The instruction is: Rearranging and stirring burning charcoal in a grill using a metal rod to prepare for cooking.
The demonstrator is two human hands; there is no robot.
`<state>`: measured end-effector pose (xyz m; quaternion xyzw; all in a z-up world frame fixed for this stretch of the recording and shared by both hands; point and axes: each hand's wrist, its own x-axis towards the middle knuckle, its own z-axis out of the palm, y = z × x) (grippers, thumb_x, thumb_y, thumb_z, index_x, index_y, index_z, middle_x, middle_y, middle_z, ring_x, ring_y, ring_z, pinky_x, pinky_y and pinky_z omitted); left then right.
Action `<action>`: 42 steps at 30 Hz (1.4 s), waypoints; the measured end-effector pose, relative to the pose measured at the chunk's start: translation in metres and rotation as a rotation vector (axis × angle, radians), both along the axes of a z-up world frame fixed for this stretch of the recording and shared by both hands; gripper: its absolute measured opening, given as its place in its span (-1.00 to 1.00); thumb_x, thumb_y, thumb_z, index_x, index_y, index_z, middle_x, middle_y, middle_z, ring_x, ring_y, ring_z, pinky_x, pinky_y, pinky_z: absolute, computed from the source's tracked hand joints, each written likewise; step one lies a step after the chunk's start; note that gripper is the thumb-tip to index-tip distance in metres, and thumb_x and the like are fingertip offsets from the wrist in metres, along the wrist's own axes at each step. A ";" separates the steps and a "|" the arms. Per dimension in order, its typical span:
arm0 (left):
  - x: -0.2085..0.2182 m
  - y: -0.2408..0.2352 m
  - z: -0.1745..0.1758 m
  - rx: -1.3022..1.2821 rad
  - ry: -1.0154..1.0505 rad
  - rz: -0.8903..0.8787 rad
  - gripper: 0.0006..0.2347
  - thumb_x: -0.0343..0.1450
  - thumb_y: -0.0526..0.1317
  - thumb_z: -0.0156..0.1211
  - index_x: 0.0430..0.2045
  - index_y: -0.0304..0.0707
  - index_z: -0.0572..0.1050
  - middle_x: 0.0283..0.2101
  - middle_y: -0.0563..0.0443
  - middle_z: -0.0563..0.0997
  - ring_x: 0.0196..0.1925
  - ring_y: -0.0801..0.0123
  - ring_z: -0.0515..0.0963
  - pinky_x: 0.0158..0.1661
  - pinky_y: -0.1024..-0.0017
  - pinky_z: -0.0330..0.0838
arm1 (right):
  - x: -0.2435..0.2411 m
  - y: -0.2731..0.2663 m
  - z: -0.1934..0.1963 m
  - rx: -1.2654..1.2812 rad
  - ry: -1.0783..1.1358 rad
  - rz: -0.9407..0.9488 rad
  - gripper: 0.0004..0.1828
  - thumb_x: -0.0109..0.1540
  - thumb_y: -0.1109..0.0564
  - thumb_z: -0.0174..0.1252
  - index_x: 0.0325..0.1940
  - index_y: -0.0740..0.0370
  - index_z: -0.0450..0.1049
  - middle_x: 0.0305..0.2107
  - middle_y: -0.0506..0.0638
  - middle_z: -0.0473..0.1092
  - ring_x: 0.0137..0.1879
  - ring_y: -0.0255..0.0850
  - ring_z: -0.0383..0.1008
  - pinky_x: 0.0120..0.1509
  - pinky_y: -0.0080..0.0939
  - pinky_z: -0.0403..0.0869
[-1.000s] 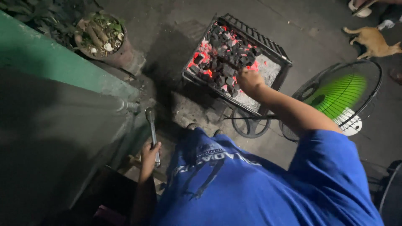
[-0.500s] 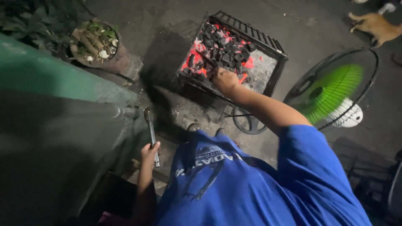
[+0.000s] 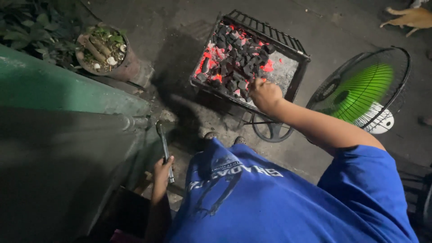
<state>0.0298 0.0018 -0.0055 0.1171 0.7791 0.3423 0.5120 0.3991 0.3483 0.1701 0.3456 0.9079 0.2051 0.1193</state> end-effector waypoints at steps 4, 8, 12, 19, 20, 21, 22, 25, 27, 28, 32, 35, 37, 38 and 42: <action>0.011 0.014 0.033 -0.025 0.011 -0.003 -0.41 0.42 -0.03 0.37 0.17 -0.67 0.42 0.14 -0.59 0.50 0.10 -0.18 0.57 0.07 -0.01 0.40 | -0.031 -0.002 -0.038 -0.109 -0.076 0.045 -0.77 0.21 0.19 0.04 -0.33 0.30 0.61 -0.39 0.22 0.42 -0.44 -0.02 0.54 -0.55 -0.09 0.45; 0.004 0.019 0.014 -0.031 0.044 0.003 -0.29 0.34 0.06 0.49 0.22 -0.58 0.39 0.14 -0.53 0.48 0.05 -0.14 0.58 0.04 0.00 0.46 | -0.038 0.028 -0.133 -0.002 -0.019 0.068 -0.75 0.21 0.13 0.07 -0.19 0.34 0.56 -0.39 0.29 0.35 -0.44 0.05 0.50 -0.55 -0.01 0.42; -0.004 0.024 0.024 -0.078 0.072 -0.011 -0.23 0.37 0.05 0.45 0.30 -0.66 0.28 0.26 -0.63 0.40 0.17 -0.25 0.55 0.12 -0.05 0.45 | 0.000 0.056 -0.180 0.237 0.172 -0.129 -0.65 0.25 0.12 -0.04 -0.22 0.59 0.40 -0.58 0.16 0.33 -0.53 -0.02 0.45 -0.61 -0.05 0.37; -0.006 0.000 -0.014 -0.011 0.012 -0.008 -0.31 0.41 -0.02 0.42 0.23 -0.75 0.29 0.02 -0.53 0.50 -0.18 0.02 0.62 -0.17 0.09 0.52 | 0.050 0.019 -0.034 -0.126 -0.028 -0.221 -0.78 0.23 0.18 0.07 -0.27 0.40 0.56 -0.37 0.20 0.39 -0.48 -0.01 0.55 -0.51 -0.01 0.49; -0.006 0.002 -0.014 0.017 -0.002 0.005 -0.36 0.41 -0.04 0.42 0.17 -0.73 0.34 -0.08 -0.44 0.53 -0.29 0.10 0.61 -0.25 0.15 0.52 | 0.053 0.005 -0.009 -0.139 -0.010 -0.307 -0.79 0.24 0.13 0.08 -0.27 0.24 0.61 -0.32 0.13 0.43 -0.44 -0.04 0.59 -0.47 -0.07 0.52; -0.006 0.004 -0.013 0.045 -0.017 0.017 -0.42 0.42 -0.05 0.42 0.10 -0.72 0.40 -0.18 -0.35 0.56 -0.40 0.19 0.59 -0.33 0.22 0.52 | 0.057 -0.008 0.016 -0.153 0.010 -0.393 -0.79 0.25 0.08 0.10 -0.26 0.08 0.66 -0.27 0.07 0.48 -0.41 -0.08 0.64 -0.43 -0.13 0.54; -0.007 0.005 -0.013 0.047 -0.019 0.014 -0.42 0.42 -0.05 0.42 0.10 -0.72 0.40 -0.18 -0.35 0.56 -0.40 0.19 0.59 -0.33 0.22 0.52 | 0.065 -0.017 0.026 -0.151 0.009 -0.397 -0.79 0.25 0.08 0.10 -0.26 0.08 0.66 -0.27 0.07 0.48 -0.41 -0.08 0.64 -0.43 -0.13 0.54; -0.009 0.011 -0.004 0.060 -0.025 0.019 -0.50 0.41 -0.02 0.45 -0.03 -0.59 0.49 -0.26 -0.27 0.60 -0.42 0.24 0.60 -0.38 0.28 0.53 | 0.094 -0.036 0.018 -0.012 0.098 -0.439 -0.85 0.27 0.14 0.14 -0.24 0.06 0.65 -0.21 0.01 0.53 -0.43 -0.10 0.64 -0.42 -0.15 0.57; -0.009 0.015 0.015 0.015 -0.002 0.026 -0.26 0.41 0.02 0.43 0.22 -0.80 0.27 -0.14 -0.40 0.55 -0.38 0.22 0.61 -0.32 0.21 0.51 | 0.119 -0.041 -0.038 -0.135 0.116 -0.673 -0.78 0.27 0.24 0.10 -0.35 0.19 0.65 -0.51 0.06 0.53 -0.41 0.01 0.64 -0.45 -0.02 0.56; -0.012 0.014 0.001 0.014 0.001 0.026 -0.26 0.41 0.02 0.43 0.22 -0.80 0.27 -0.14 -0.40 0.55 -0.38 0.22 0.61 -0.32 0.21 0.51 | 0.102 -0.043 -0.047 -0.137 0.118 -0.673 -0.78 0.27 0.24 0.10 -0.35 0.19 0.65 -0.51 0.06 0.53 -0.41 0.01 0.64 -0.45 -0.02 0.56; -0.019 0.017 -0.013 0.016 0.048 -0.033 -0.41 0.37 0.03 0.48 0.04 -0.56 0.41 -0.11 -0.40 0.51 -0.20 0.00 0.57 -0.23 0.11 0.48 | 0.011 -0.051 0.000 -0.401 0.371 -0.864 -0.77 0.30 0.29 0.04 -0.21 0.42 0.62 -0.38 0.30 0.55 -0.28 0.22 0.64 -0.30 0.26 0.57; -0.003 0.032 0.029 -0.052 0.045 -0.051 -0.19 0.35 0.07 0.49 0.32 -0.64 0.25 0.25 -0.63 0.39 0.22 -0.31 0.48 0.13 -0.15 0.39 | -0.030 -0.047 0.029 -0.459 0.478 -0.910 -0.71 0.34 0.30 -0.05 -0.03 0.51 0.55 -0.21 0.35 0.55 -0.14 0.31 0.64 -0.10 0.38 0.57; 0.007 0.038 0.062 -0.043 0.044 -0.030 -0.19 0.34 0.03 0.49 0.31 -0.69 0.23 0.28 -0.67 0.35 0.28 -0.36 0.42 0.21 -0.17 0.32 | -0.030 -0.048 0.028 -0.477 0.513 -0.927 -0.70 0.33 0.30 -0.08 0.01 0.51 0.51 -0.21 0.35 0.54 -0.11 0.32 0.63 -0.04 0.38 0.56; 0.009 0.042 0.078 -0.056 0.054 -0.034 -0.21 0.34 0.03 0.48 0.31 -0.66 0.25 0.29 -0.65 0.34 0.31 -0.36 0.38 0.23 -0.19 0.30 | -0.024 -0.049 0.030 -0.501 0.492 -0.895 -0.65 0.31 0.31 -0.06 0.12 0.37 0.52 -0.11 0.33 0.53 -0.07 0.35 0.61 -0.02 0.40 0.56; -0.018 0.022 0.011 -0.050 0.075 -0.046 -0.23 0.38 0.02 0.45 0.29 -0.73 0.25 0.31 -0.74 0.28 0.36 -0.45 0.28 0.29 -0.22 0.21 | 0.055 -0.056 -0.045 -0.415 0.402 -0.910 -0.68 0.27 0.33 0.04 0.01 0.30 0.64 -0.14 0.24 0.56 -0.15 0.30 0.64 -0.14 0.31 0.60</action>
